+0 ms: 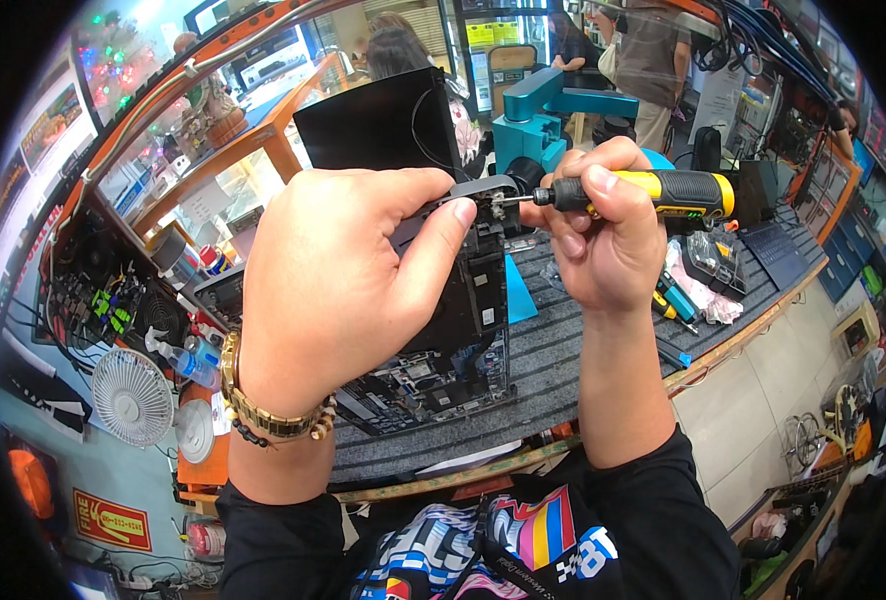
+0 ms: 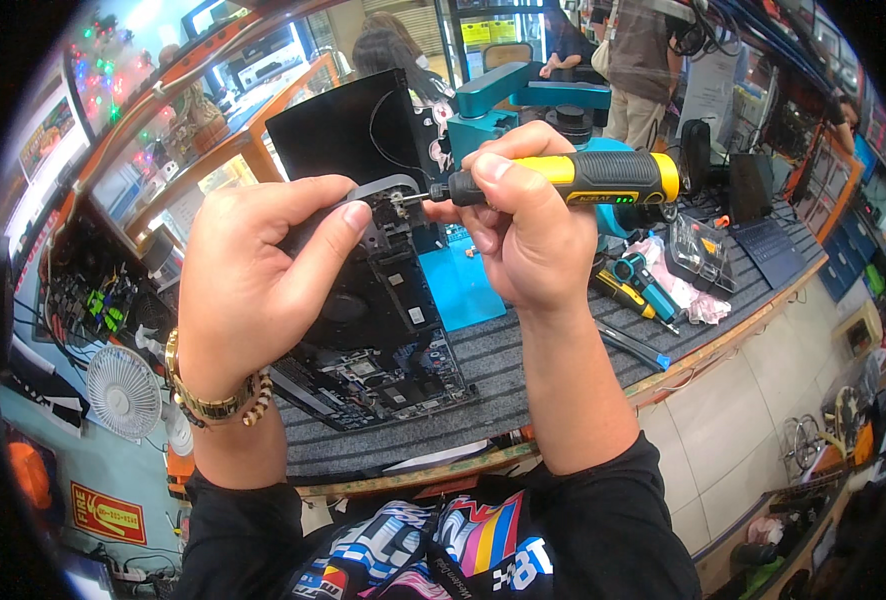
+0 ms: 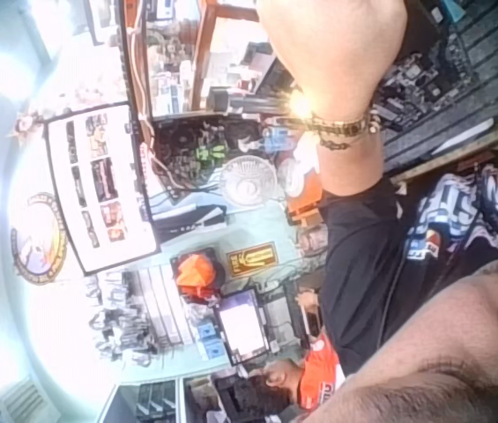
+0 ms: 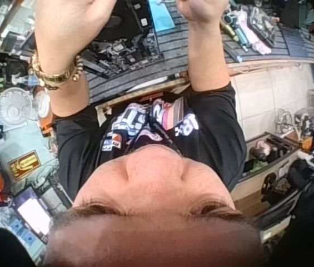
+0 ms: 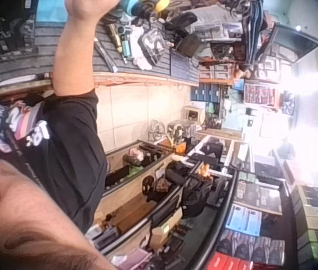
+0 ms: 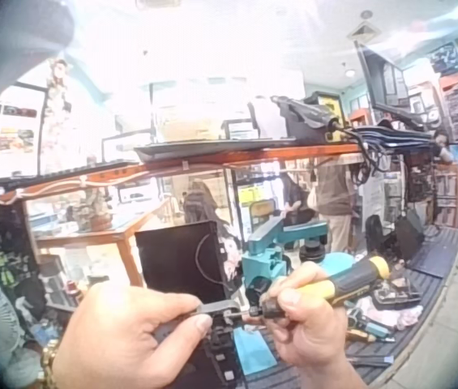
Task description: The person uses a screwdriver to remove screws from the internal components of a laptop and then picks up the laptop chassis to turn it over.
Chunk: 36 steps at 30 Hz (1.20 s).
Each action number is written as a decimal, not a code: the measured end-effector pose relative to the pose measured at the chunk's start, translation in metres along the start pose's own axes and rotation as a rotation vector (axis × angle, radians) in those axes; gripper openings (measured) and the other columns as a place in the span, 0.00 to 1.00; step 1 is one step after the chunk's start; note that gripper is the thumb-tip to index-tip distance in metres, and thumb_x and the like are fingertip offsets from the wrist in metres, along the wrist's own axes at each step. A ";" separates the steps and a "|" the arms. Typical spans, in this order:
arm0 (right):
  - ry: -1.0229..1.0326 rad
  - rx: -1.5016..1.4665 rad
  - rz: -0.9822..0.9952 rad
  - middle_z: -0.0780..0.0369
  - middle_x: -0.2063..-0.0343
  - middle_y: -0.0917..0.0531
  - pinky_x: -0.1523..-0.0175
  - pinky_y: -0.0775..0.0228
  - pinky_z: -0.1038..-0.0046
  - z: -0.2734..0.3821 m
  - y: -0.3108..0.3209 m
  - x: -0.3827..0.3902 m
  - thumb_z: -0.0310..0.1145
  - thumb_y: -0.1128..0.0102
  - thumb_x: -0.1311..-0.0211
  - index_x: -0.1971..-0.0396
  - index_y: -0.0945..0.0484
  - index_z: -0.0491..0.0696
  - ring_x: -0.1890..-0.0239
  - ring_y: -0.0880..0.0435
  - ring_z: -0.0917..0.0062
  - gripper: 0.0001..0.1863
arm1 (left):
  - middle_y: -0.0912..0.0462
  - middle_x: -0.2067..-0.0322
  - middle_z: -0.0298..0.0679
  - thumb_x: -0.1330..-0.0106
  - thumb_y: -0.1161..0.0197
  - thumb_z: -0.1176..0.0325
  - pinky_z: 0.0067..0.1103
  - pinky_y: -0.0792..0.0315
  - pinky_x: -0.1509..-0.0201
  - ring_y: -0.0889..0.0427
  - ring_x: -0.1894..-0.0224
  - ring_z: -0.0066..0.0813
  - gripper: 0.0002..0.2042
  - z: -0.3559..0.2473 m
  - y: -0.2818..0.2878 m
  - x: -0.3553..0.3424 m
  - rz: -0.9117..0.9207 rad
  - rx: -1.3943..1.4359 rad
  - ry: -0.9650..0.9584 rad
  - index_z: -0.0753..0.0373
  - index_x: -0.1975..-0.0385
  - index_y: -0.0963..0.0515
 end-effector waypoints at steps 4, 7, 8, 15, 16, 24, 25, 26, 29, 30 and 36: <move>0.010 0.000 0.013 0.64 0.81 0.25 0.59 0.09 0.60 0.002 -0.002 -0.001 0.30 0.37 0.31 0.64 0.23 0.43 0.85 0.31 0.86 0.06 | 0.18 0.81 0.46 0.31 0.28 0.69 0.27 0.33 0.75 0.22 0.82 0.34 0.09 -0.001 0.000 0.000 -0.003 -0.001 -0.012 0.70 0.63 0.12; 0.018 0.005 0.013 0.64 0.81 0.25 0.59 0.09 0.60 0.003 -0.003 -0.002 0.30 0.36 0.31 0.64 0.23 0.44 0.85 0.31 0.85 0.06 | 0.18 0.81 0.47 0.31 0.28 0.69 0.27 0.33 0.74 0.21 0.82 0.35 0.09 0.000 -0.001 0.000 0.002 0.002 -0.013 0.70 0.63 0.12; 0.018 0.004 0.014 0.64 0.81 0.25 0.59 0.09 0.60 0.003 -0.003 -0.002 0.30 0.36 0.31 0.64 0.23 0.44 0.85 0.31 0.85 0.06 | 0.18 0.81 0.47 0.31 0.28 0.69 0.27 0.33 0.74 0.21 0.82 0.35 0.09 0.000 0.000 0.000 0.002 0.001 -0.013 0.70 0.63 0.12; 0.010 -0.008 0.024 0.64 0.82 0.26 0.59 0.09 0.60 0.002 -0.001 -0.001 0.30 0.36 0.31 0.64 0.23 0.44 0.85 0.31 0.85 0.06 | 0.18 0.81 0.47 0.31 0.28 0.69 0.27 0.32 0.74 0.20 0.82 0.36 0.09 -0.001 -0.001 0.000 -0.003 -0.003 -0.021 0.71 0.63 0.12; 0.013 -0.016 0.016 0.64 0.82 0.26 0.59 0.09 0.60 0.002 0.000 -0.001 0.30 0.36 0.31 0.64 0.23 0.44 0.85 0.31 0.85 0.06 | 0.18 0.81 0.47 0.31 0.28 0.69 0.27 0.32 0.74 0.20 0.82 0.36 0.09 -0.002 -0.001 0.000 -0.011 -0.004 -0.032 0.71 0.63 0.12; 0.014 0.006 0.030 0.64 0.82 0.26 0.60 0.09 0.60 0.003 -0.003 -0.003 0.30 0.38 0.30 0.65 0.24 0.43 0.85 0.32 0.86 0.06 | 0.16 0.80 0.48 0.34 0.28 0.66 0.33 0.26 0.73 0.16 0.78 0.47 0.08 0.000 0.001 -0.001 -0.001 -0.008 0.042 0.65 0.68 0.12; 0.010 -0.009 0.027 0.64 0.82 0.26 0.60 0.09 0.61 0.003 -0.003 -0.003 0.30 0.38 0.30 0.65 0.24 0.43 0.85 0.32 0.86 0.06 | 0.16 0.80 0.48 0.34 0.28 0.66 0.33 0.26 0.73 0.16 0.78 0.47 0.09 0.000 0.001 -0.001 -0.011 -0.012 0.031 0.65 0.68 0.12; 0.010 -0.009 0.027 0.64 0.82 0.26 0.60 0.09 0.61 0.003 -0.003 -0.003 0.30 0.38 0.30 0.65 0.24 0.43 0.85 0.32 0.86 0.06 | 0.16 0.80 0.48 0.34 0.28 0.66 0.33 0.26 0.73 0.16 0.78 0.47 0.09 0.000 0.001 -0.001 -0.011 -0.012 0.031 0.65 0.68 0.12; 0.012 -0.003 0.040 0.64 0.82 0.26 0.59 0.09 0.60 0.003 -0.003 -0.003 0.29 0.38 0.30 0.65 0.24 0.43 0.85 0.33 0.87 0.06 | 0.17 0.80 0.48 0.34 0.28 0.66 0.33 0.26 0.74 0.16 0.78 0.48 0.09 0.001 0.001 0.000 -0.015 0.002 0.036 0.66 0.68 0.12; 0.011 0.000 0.045 0.65 0.82 0.26 0.59 0.09 0.60 0.003 -0.003 -0.003 0.29 0.38 0.30 0.64 0.24 0.43 0.85 0.33 0.87 0.06 | 0.16 0.80 0.47 0.33 0.28 0.68 0.29 0.29 0.74 0.17 0.79 0.41 0.09 0.001 0.000 0.000 0.001 0.003 0.019 0.68 0.65 0.12; 0.012 0.009 0.047 0.65 0.83 0.26 0.58 0.09 0.60 0.004 -0.004 -0.003 0.30 0.38 0.30 0.64 0.23 0.43 0.85 0.32 0.87 0.06 | 0.15 0.79 0.47 0.31 0.28 0.69 0.26 0.31 0.73 0.18 0.80 0.35 0.09 -0.003 0.001 0.000 0.023 -0.005 0.011 0.71 0.62 0.12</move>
Point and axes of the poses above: each hand's wrist, its own x-axis away from the middle knuckle, its own y-axis out of the back of the hand, z = x × y, the point moved 7 cm from there along -x, towards the middle knuckle
